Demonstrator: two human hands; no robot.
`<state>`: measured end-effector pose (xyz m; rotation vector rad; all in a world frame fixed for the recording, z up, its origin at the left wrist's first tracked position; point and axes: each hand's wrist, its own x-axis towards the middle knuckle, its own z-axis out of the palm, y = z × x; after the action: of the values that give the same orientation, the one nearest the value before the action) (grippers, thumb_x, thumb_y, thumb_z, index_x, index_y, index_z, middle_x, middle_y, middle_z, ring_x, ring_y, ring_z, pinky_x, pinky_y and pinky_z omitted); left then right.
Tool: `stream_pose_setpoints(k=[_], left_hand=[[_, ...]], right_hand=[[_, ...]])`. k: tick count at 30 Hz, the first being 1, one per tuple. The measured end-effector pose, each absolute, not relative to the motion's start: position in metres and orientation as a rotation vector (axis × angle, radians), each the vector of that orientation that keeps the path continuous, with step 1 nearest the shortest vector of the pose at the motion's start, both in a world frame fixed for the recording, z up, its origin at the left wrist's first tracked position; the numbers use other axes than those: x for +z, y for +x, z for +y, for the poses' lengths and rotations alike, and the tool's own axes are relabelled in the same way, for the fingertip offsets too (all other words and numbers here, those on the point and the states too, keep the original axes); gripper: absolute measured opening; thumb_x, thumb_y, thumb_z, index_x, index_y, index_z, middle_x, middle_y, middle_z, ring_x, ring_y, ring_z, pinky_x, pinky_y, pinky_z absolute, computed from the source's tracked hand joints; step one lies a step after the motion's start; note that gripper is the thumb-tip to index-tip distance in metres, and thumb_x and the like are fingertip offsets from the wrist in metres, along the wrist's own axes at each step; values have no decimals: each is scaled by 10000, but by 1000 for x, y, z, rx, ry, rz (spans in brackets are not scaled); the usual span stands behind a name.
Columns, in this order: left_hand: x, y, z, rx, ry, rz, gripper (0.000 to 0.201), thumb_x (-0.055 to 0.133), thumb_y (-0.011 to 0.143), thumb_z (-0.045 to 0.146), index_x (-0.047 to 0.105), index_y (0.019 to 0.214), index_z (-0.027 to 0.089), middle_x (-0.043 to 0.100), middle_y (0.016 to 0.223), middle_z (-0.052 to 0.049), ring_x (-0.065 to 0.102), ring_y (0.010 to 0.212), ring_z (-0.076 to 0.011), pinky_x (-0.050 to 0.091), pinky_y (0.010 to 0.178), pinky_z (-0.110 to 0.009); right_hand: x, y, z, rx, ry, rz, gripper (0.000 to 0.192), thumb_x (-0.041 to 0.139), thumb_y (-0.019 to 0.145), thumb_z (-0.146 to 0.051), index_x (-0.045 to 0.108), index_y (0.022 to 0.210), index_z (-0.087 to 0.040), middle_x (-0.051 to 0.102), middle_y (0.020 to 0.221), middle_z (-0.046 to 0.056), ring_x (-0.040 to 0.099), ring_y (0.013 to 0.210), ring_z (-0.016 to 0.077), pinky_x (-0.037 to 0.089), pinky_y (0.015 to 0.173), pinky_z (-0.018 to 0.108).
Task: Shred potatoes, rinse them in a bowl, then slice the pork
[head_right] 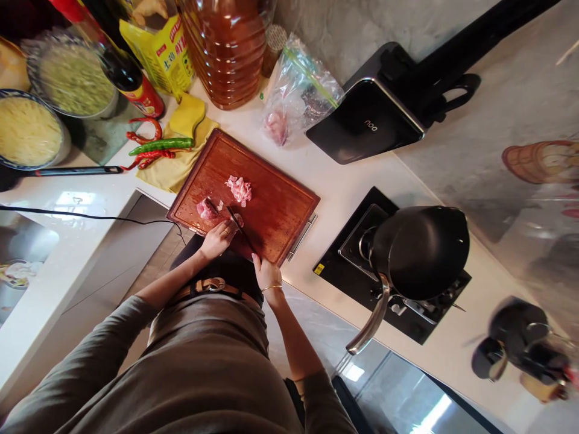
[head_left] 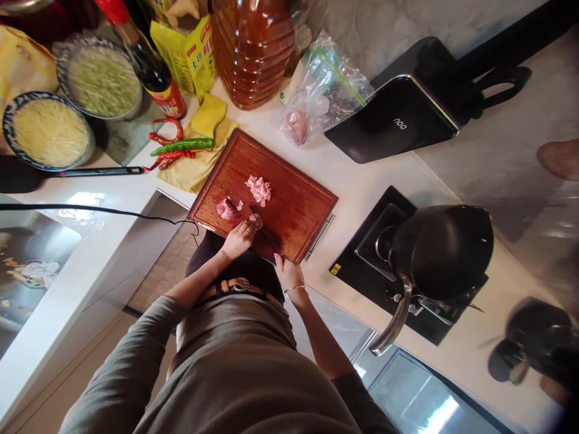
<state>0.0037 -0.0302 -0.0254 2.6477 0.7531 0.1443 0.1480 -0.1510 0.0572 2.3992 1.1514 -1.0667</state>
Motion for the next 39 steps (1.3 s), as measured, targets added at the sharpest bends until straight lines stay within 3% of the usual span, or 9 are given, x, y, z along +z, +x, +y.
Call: stream_pose_setpoints(k=[9,14,22,31,39], left_hand=[[-23,7,-32,92,2667,767,354,370,871,56,588,1150,59,615,1147,-173,511,1191,-221,418,1038,-385],[-23,7,-32,118,2677,792,368,361,883,83,567,1188,94,603,1186,-150,506,1199,-212,428,1029,-377],[-18,-9,-35,127,2639,743,408,309,899,73,524,1245,96,553,1272,-141,455,1251,-217,447,1007,-357],[-11,-13,-35,85,2598,799,362,363,887,76,568,1183,121,613,1165,-142,516,1178,-217,469,965,-359],[-9,-6,-27,103,2642,774,331,356,894,86,615,1099,105,639,1083,-141,541,1113,-209,502,903,-341]], right_hand=[[74,156,-145,-1058,2263,1104,539,260,950,-457,688,972,-130,699,907,171,656,842,224,406,685,264],[83,169,-173,-1086,2244,1064,494,275,953,-430,672,999,-139,701,900,158,653,852,218,402,704,259],[95,194,-224,-1101,2332,1173,461,279,952,-372,674,863,-152,704,808,125,648,774,208,365,639,247],[77,147,-162,-994,2354,1230,475,300,950,-441,677,902,-155,702,781,111,613,656,163,299,565,239],[67,135,-154,-952,2326,1186,521,263,950,-478,668,919,-152,702,799,122,626,676,164,306,562,239]])
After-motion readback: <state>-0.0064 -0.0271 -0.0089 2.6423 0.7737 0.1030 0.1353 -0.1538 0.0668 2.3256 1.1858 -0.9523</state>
